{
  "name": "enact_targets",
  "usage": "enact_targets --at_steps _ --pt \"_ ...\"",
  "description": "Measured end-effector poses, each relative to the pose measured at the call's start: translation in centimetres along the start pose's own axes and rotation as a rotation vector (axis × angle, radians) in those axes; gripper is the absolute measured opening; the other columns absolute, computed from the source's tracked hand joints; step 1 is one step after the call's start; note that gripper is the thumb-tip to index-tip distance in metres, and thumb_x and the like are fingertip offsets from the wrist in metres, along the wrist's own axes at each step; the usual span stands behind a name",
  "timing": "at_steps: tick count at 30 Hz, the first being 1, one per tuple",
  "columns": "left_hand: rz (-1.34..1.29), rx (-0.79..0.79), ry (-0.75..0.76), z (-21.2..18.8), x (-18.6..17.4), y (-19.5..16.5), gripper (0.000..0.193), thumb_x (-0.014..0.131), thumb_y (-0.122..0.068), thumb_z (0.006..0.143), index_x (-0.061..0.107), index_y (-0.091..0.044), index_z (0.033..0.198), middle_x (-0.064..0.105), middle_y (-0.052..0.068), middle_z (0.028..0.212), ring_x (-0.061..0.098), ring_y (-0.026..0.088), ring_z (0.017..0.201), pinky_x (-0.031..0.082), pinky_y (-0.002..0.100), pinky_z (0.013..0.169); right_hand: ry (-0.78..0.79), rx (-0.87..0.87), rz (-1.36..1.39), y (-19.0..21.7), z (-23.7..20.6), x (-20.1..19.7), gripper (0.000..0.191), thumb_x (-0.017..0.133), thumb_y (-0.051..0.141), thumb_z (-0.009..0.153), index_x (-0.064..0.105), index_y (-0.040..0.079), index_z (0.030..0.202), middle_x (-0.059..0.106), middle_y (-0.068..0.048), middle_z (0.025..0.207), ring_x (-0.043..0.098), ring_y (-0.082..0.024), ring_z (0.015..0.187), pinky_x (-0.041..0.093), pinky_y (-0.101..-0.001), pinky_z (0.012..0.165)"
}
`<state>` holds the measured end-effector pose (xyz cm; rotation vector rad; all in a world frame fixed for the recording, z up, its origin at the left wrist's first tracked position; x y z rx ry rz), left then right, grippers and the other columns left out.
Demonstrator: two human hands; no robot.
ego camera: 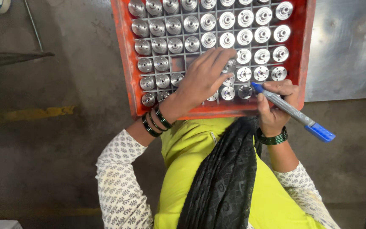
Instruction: The person holds a cylindrical metal part in one hand and a permanent marker in the other, writing a mark on each part. They place the marked part into a compartment of a red grid tray and pick up the next unmarked part, repeating this cycle across the tray.
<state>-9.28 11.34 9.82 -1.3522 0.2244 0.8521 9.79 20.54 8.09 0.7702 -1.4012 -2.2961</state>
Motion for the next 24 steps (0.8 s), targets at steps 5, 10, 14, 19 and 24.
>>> enact_targets --at_steps 5,10,14,19,24 --pt "0.219 0.134 -0.061 0.6 -1.8 -1.5 0.045 0.074 -0.015 0.093 0.053 -0.006 0.132 0.058 0.011 0.126 0.058 0.03 0.124 0.043 0.054 0.114 -0.009 0.014 0.016 -0.4 0.3 -0.3 0.027 0.075 0.01 0.101 0.052 0.001 0.114 0.063 -0.012 0.105 0.06 -0.02 0.099 0.047 -0.031 0.092" --pt "0.694 -0.077 -0.052 -2.3 -9.4 1.9 0.05 0.084 -0.037 0.088 0.059 -0.011 0.122 0.059 0.007 0.116 0.048 0.028 0.112 0.036 0.048 0.095 -0.023 0.028 0.013 -0.6 0.4 -0.8 0.028 0.076 0.011 0.101 0.052 0.002 0.114 0.063 -0.013 0.103 0.056 -0.017 0.089 0.044 -0.0268 0.081" --pt "0.853 -0.169 0.008 -5.2 -10.1 4.6 0.058 0.086 -0.04 0.082 0.058 -0.008 0.122 0.059 0.008 0.107 0.046 0.031 0.11 0.035 0.048 0.091 -0.005 0.061 0.103 -1.5 0.5 -0.9 0.03 0.075 0.012 0.103 0.05 0.002 0.115 0.061 -0.012 0.103 0.053 -0.013 0.082 0.043 -0.0234 0.074" --pt "0.984 -0.133 -0.026 -6.0 -7.4 6.0 0.06 0.085 -0.037 0.079 0.057 -0.009 0.124 0.061 0.008 0.102 0.047 0.029 0.113 0.035 0.048 0.09 0.005 0.04 0.152 -2.0 0.4 -0.8 0.03 0.075 0.011 0.105 0.049 0.002 0.118 0.06 -0.011 0.105 0.055 -0.016 0.09 0.046 -0.0267 0.083" --pt "1.106 -0.09 0.043 -4.8 -6.3 5.5 0.055 0.082 -0.033 0.086 0.057 -0.012 0.13 0.061 0.006 0.095 0.047 0.026 0.11 0.035 0.05 0.094 -0.009 0.014 0.099 -1.7 0.4 -0.7 0.03 0.075 0.012 0.104 0.049 0.003 0.116 0.061 -0.011 0.106 0.056 -0.018 0.095 0.046 -0.0288 0.088"
Point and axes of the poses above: each hand's wrist, its own z-axis towards the middle knuckle, its own x-axis out of the palm, y = z × x, the point moved 10 cm from there along z, towards the middle knuckle
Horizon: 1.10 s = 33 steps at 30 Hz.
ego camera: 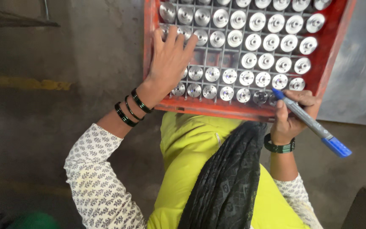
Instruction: The person holds a cylindrical metal part in one hand and a permanent marker in the other, writing a mark on each part. They place the marked part into a compartment of a red grid tray and pick up the next unmarked part, repeating this cycle across the tray.
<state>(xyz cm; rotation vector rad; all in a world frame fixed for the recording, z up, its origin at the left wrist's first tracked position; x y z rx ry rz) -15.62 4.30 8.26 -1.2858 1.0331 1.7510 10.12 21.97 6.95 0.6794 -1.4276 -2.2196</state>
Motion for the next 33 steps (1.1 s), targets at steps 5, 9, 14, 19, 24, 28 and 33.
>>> enact_targets --at_steps 5,9,14,19,24,28,33 --pt "-0.414 -0.134 -0.2 -0.3 -8.5 5.3 0.047 0.081 -0.032 0.092 0.055 -0.011 0.125 0.065 0.006 0.103 0.052 0.026 0.104 0.035 0.05 0.093 -0.006 -0.015 -0.053 0.6 0.2 0.2 0.027 0.074 0.011 0.102 0.051 0.002 0.113 0.059 -0.011 0.105 0.06 -0.02 0.099 0.046 -0.0304 0.09" --pt "-1.832 -0.139 -0.137 -1.5 -11.1 6.8 0.061 0.069 -0.04 0.105 0.031 -0.012 0.144 0.056 -0.001 0.123 0.062 0.013 0.112 0.054 0.036 0.098 -0.006 -0.028 -0.039 1.0 0.4 0.5 0.028 0.075 0.009 0.103 0.049 0.001 0.109 0.06 -0.011 0.107 0.059 -0.021 0.103 0.045 -0.0315 0.093" --pt "-2.39 -0.443 -0.282 1.1 -2.7 -1.0 0.051 0.053 -0.05 0.112 0.047 -0.003 0.132 0.056 0.005 0.084 0.058 0.013 0.075 0.053 0.032 0.07 0.036 -0.029 -0.079 1.4 0.6 1.1 0.027 0.075 0.009 0.102 0.051 0.002 0.112 0.061 -0.011 0.106 0.061 -0.021 0.099 0.046 -0.0312 0.087" --pt "-2.48 -0.618 -0.227 -0.2 1.9 -6.4 0.053 0.05 -0.056 0.106 0.046 -0.011 0.133 0.054 0.003 0.081 0.055 0.009 0.071 0.05 0.028 0.062 0.046 0.031 -0.092 1.8 0.3 1.7 0.028 0.076 0.01 0.102 0.051 0.0 0.112 0.06 -0.011 0.106 0.06 -0.02 0.1 0.046 -0.0305 0.089" --pt "-2.563 -0.84 -0.191 -1.5 3.0 -8.2 0.039 0.056 -0.035 0.104 0.052 -0.003 0.126 0.058 0.004 0.1 0.058 0.01 0.087 0.054 0.029 0.077 0.216 0.055 -0.111 3.3 -0.5 5.6 0.027 0.074 0.012 0.096 0.052 0.002 0.11 0.064 -0.012 0.107 0.056 -0.018 0.088 0.043 -0.0294 0.08" --pt "-2.488 -0.894 -0.13 -2.1 4.4 -8.6 0.035 0.05 -0.028 0.098 0.058 -0.004 0.121 0.061 0.004 0.102 0.056 0.01 0.083 0.049 0.024 0.072 0.297 -0.207 -0.277 6.7 0.3 8.5 0.023 0.075 0.008 0.091 0.057 0.003 0.105 0.068 -0.013 0.094 0.059 -0.025 0.082 0.043 -0.0352 0.077" --pt "-2.147 -0.584 -0.271 -1.9 2.0 -7.2 0.037 0.049 -0.032 0.102 0.066 0.0 0.109 0.057 0.004 0.105 0.056 0.012 0.098 0.046 0.023 0.088 0.309 -0.287 -0.358 8.4 1.5 9.7 0.026 0.075 0.005 0.09 0.057 0.005 0.108 0.068 -0.012 0.096 0.061 -0.029 0.085 0.044 -0.0376 0.079"
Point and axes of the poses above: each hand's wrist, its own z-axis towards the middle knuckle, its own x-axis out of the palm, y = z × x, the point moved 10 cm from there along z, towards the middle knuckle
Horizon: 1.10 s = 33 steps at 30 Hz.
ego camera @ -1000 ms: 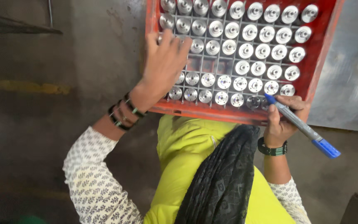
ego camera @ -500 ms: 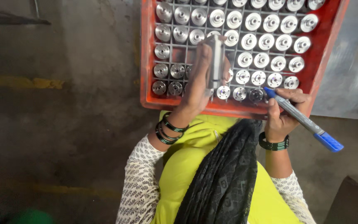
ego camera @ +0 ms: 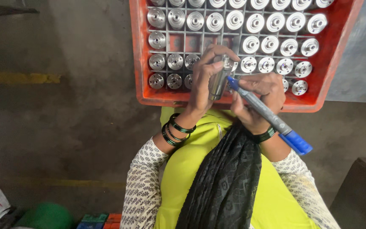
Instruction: The person holds a cylindrical metal part in one hand and a permanent marker in the other, writing a mark on each part. They place the marked part into a compartment of a red grid tray and pick up the next unmarked part, repeating this cycle across the tray.
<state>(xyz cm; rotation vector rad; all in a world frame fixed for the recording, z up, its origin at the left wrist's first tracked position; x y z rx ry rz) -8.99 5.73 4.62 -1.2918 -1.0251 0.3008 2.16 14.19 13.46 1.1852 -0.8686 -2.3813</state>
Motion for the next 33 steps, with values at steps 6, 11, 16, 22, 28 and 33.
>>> enact_targets --at_steps 6,11,16,22,28,33 --pt "-0.146 -0.138 -0.056 0.1 0.2 1.0 0.042 0.051 -0.03 0.101 0.063 0.004 0.123 0.066 0.011 0.121 0.061 0.015 0.106 0.05 0.027 0.095 0.057 -0.106 0.029 1.5 -0.5 0.1 0.029 0.077 0.009 0.087 0.055 0.007 0.105 0.07 -0.007 0.093 0.061 -0.024 0.079 0.042 -0.0396 0.075" --pt "-0.307 -0.222 -0.068 -0.3 0.2 2.3 0.038 0.048 -0.033 0.105 0.059 -0.001 0.121 0.068 0.011 0.108 0.067 0.016 0.091 0.058 0.029 0.08 0.039 -0.052 -0.06 0.0 -0.6 -0.2 0.035 0.078 0.02 0.08 0.058 0.005 0.104 0.065 -0.01 0.089 0.055 -0.026 0.074 0.041 -0.0392 0.072" --pt "-0.222 -0.198 -0.105 -0.2 -0.4 2.7 0.027 0.059 -0.027 0.107 0.059 -0.002 0.117 0.064 0.008 0.106 0.066 0.015 0.091 0.054 0.029 0.079 0.071 -0.101 0.022 0.7 -1.2 1.0 0.024 0.078 0.015 0.085 0.059 0.009 0.098 0.069 -0.006 0.088 0.054 -0.022 0.072 0.04 -0.039 0.071" --pt "-0.241 -0.256 -0.159 -0.6 -0.9 4.2 0.036 0.057 -0.039 0.107 0.059 -0.004 0.112 0.067 0.012 0.097 0.07 0.017 0.088 0.059 0.029 0.082 0.062 -0.047 -0.057 -0.2 -0.6 -0.1 0.026 0.077 0.011 0.086 0.061 0.008 0.106 0.071 -0.007 0.097 0.059 -0.027 0.08 0.043 -0.0392 0.077" --pt "-0.096 -0.104 -0.12 0.1 -0.7 2.1 0.032 0.067 -0.032 0.106 0.055 -0.004 0.117 0.064 0.012 0.108 0.068 0.02 0.096 0.058 0.033 0.088 0.021 -0.034 0.104 0.0 -1.4 -0.3 0.027 0.076 0.006 0.083 0.058 0.007 0.103 0.071 -0.009 0.093 0.061 -0.026 0.08 0.044 -0.0397 0.078" --pt "0.793 0.369 0.076 0.6 1.3 -5.6 0.045 0.078 -0.013 0.095 0.051 -0.003 0.129 0.062 0.016 0.126 0.065 0.03 0.117 0.057 0.039 0.098 -0.153 0.149 0.109 -4.8 -3.1 -3.4 0.025 0.073 0.003 0.086 0.058 0.003 0.106 0.066 -0.012 0.095 0.062 -0.024 0.086 0.048 -0.0344 0.08"
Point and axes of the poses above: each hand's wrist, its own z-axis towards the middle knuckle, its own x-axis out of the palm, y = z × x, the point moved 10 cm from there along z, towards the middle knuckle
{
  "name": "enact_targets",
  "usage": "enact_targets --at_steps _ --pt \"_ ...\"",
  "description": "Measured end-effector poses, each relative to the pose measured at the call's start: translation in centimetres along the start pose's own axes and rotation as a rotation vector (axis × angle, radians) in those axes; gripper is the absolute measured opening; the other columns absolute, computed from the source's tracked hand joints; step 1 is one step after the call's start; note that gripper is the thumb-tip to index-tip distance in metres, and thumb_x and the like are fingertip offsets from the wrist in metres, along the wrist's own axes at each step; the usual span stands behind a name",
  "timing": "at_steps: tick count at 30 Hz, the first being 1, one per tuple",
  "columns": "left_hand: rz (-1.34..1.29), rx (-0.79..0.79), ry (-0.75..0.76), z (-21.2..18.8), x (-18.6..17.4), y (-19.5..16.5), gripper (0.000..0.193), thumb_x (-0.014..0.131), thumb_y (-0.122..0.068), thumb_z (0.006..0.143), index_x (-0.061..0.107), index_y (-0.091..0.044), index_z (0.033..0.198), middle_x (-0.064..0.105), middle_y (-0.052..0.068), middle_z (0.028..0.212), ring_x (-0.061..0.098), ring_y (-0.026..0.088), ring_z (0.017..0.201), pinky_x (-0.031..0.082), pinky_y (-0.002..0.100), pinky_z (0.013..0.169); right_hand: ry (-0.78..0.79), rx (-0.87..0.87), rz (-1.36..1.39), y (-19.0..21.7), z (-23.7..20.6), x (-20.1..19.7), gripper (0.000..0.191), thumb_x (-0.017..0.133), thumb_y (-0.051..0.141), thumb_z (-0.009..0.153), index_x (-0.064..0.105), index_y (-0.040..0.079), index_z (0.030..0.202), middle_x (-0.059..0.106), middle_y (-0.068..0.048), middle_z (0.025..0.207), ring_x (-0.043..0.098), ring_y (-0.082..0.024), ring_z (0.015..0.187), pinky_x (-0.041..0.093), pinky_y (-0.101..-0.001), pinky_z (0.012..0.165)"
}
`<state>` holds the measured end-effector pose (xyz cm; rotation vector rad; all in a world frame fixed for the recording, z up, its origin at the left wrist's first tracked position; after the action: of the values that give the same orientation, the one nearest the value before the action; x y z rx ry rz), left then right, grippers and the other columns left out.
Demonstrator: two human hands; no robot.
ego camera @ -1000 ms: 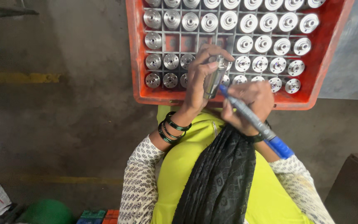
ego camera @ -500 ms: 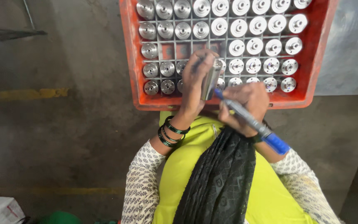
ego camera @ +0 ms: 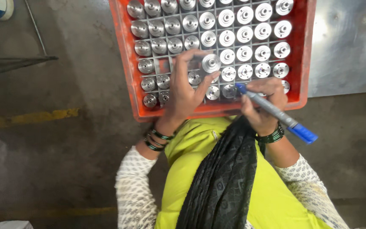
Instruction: The person holds a cylindrical metal part in one hand and a permanent marker in the other, writing a mark on each part. They place the marked part into a compartment of a red grid tray and pick up the next unmarked part, repeating this cycle across the tray.
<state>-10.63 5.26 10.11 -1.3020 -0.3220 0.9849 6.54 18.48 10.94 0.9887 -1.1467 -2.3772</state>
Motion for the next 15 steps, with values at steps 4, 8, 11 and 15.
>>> enact_targets --at_steps 4,8,11,15 --pt "0.232 0.142 0.321 1.7 1.5 0.2 0.049 0.08 -0.014 0.093 0.052 -0.003 0.131 0.063 0.014 0.126 0.067 0.032 0.118 0.056 0.043 0.099 -0.049 0.097 0.105 -2.3 -0.8 -0.9 0.024 0.073 0.004 0.097 0.054 0.001 0.111 0.064 -0.013 0.109 0.062 -0.022 0.094 0.049 -0.0316 0.087" --pt "0.37 0.252 0.446 2.1 3.9 0.5 0.044 0.067 -0.001 0.094 0.052 -0.006 0.135 0.062 0.011 0.132 0.064 0.033 0.126 0.049 0.051 0.113 -0.075 0.161 0.171 -3.5 -1.3 -1.0 0.025 0.074 0.007 0.101 0.054 0.001 0.113 0.063 -0.013 0.109 0.061 -0.02 0.097 0.05 -0.0308 0.089" --pt "0.539 0.334 0.375 2.6 2.5 -0.4 0.043 0.069 -0.013 0.093 0.054 -0.007 0.132 0.06 0.012 0.128 0.056 0.032 0.125 0.043 0.052 0.11 -0.088 0.189 0.206 -4.1 -1.7 -1.2 0.026 0.075 0.01 0.103 0.053 0.001 0.115 0.062 -0.012 0.108 0.06 -0.019 0.099 0.049 -0.0301 0.092" --pt "0.864 0.22 0.316 3.2 -4.6 0.7 0.047 0.079 -0.033 0.092 0.056 -0.009 0.125 0.059 0.008 0.117 0.048 0.028 0.114 0.035 0.048 0.096 -0.102 0.236 0.23 -4.9 -2.0 -1.7 0.029 0.075 0.012 0.104 0.051 0.002 0.117 0.061 -0.011 0.109 0.058 -0.017 0.1 0.046 -0.0277 0.089"
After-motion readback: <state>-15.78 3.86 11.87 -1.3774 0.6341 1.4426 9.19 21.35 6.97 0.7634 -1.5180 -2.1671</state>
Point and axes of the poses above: each hand's wrist, its own z-axis towards the middle knuckle, its own x-axis out of the palm, y = z × x, the point moved 10 cm from there along z, towards the middle knuckle
